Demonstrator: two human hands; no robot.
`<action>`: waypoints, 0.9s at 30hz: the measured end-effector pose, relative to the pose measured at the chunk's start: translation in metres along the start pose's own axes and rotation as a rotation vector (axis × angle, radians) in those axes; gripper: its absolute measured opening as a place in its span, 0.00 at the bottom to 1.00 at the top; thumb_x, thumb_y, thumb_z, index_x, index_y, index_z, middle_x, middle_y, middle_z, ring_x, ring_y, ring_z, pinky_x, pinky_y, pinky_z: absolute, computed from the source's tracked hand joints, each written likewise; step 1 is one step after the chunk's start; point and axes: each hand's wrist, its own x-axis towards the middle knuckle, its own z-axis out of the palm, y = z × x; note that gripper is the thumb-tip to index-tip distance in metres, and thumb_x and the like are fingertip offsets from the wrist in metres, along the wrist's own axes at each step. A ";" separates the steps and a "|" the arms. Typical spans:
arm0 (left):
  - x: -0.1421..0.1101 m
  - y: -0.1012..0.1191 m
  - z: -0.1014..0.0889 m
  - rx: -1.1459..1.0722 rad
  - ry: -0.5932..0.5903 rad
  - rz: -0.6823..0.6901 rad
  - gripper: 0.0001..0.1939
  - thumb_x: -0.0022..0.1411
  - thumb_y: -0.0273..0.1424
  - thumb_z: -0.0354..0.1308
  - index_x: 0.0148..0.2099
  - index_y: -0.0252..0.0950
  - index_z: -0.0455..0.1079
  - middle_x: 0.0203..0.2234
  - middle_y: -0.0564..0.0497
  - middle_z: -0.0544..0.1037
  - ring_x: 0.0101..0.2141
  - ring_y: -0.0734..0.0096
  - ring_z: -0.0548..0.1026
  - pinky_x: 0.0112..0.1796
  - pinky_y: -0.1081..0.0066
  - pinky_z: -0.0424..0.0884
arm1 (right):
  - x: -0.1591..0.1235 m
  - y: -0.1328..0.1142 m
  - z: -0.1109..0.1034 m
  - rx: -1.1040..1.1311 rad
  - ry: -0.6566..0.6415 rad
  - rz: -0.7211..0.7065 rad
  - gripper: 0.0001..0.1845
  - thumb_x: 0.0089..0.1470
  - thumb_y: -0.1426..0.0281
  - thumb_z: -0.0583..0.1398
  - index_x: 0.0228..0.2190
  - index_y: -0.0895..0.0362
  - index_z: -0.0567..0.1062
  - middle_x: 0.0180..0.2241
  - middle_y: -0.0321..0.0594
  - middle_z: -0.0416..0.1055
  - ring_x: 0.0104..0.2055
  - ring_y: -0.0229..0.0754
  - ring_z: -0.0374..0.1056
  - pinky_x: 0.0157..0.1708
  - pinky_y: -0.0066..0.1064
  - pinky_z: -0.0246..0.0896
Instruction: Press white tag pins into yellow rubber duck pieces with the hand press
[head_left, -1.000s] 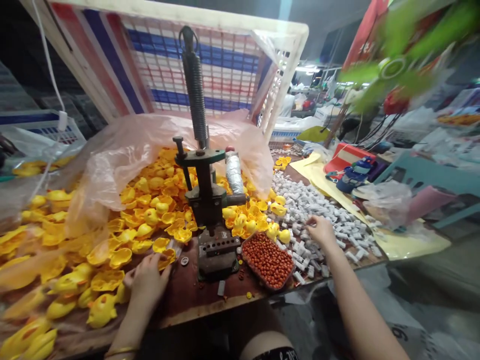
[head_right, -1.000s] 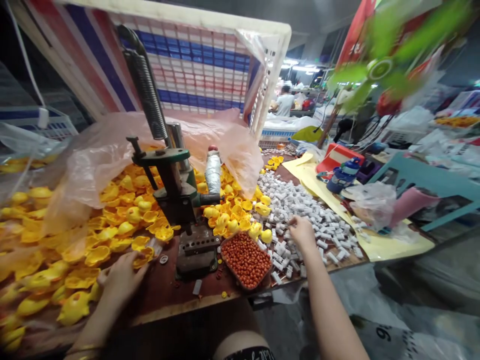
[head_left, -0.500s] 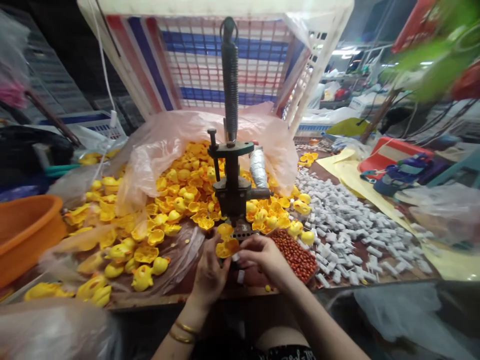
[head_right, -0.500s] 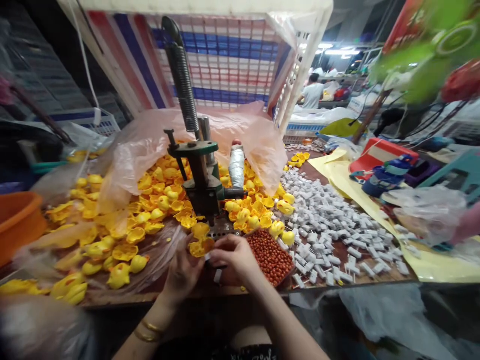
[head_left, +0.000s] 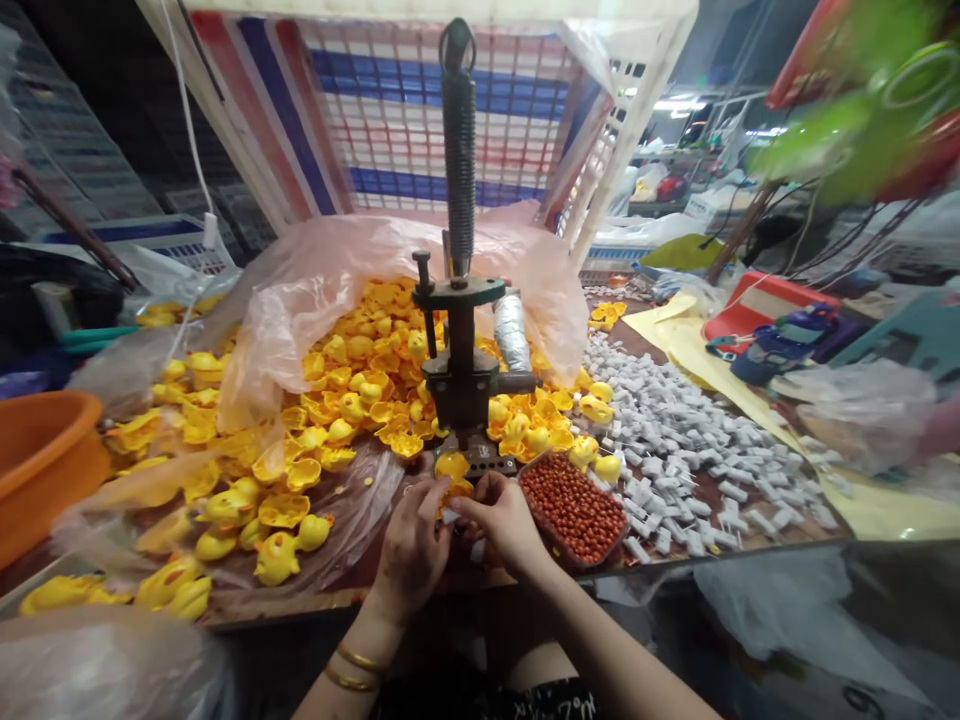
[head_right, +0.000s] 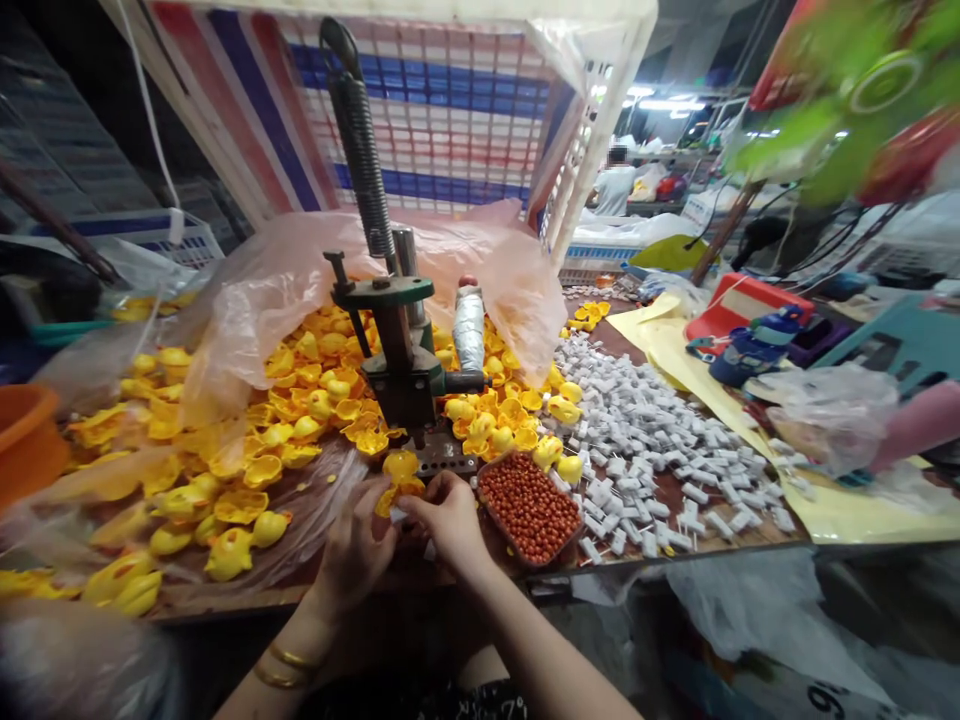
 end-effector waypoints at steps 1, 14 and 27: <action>0.001 0.001 -0.001 -0.003 -0.020 0.001 0.29 0.60 0.21 0.53 0.62 0.43 0.54 0.42 0.45 0.72 0.43 0.62 0.74 0.43 0.64 0.74 | 0.001 0.000 -0.001 -0.080 0.027 -0.068 0.25 0.35 0.58 0.69 0.20 0.53 0.58 0.14 0.26 0.60 0.16 0.34 0.60 0.18 0.25 0.55; 0.013 -0.008 -0.001 -0.763 0.013 -0.977 0.24 0.45 0.45 0.68 0.41 0.34 0.78 0.38 0.46 0.77 0.34 0.66 0.76 0.34 0.69 0.73 | 0.023 -0.029 -0.117 -1.431 0.158 -0.101 0.09 0.51 0.78 0.55 0.28 0.62 0.75 0.34 0.54 0.76 0.38 0.51 0.72 0.36 0.34 0.59; 0.036 0.024 -0.003 -1.132 0.067 -1.292 0.23 0.36 0.42 0.73 0.32 0.30 0.77 0.22 0.52 0.76 0.19 0.80 0.69 0.21 0.79 0.65 | -0.001 -0.014 -0.022 -0.282 -0.068 -0.444 0.06 0.47 0.72 0.60 0.28 0.56 0.79 0.30 0.40 0.77 0.33 0.42 0.72 0.35 0.30 0.67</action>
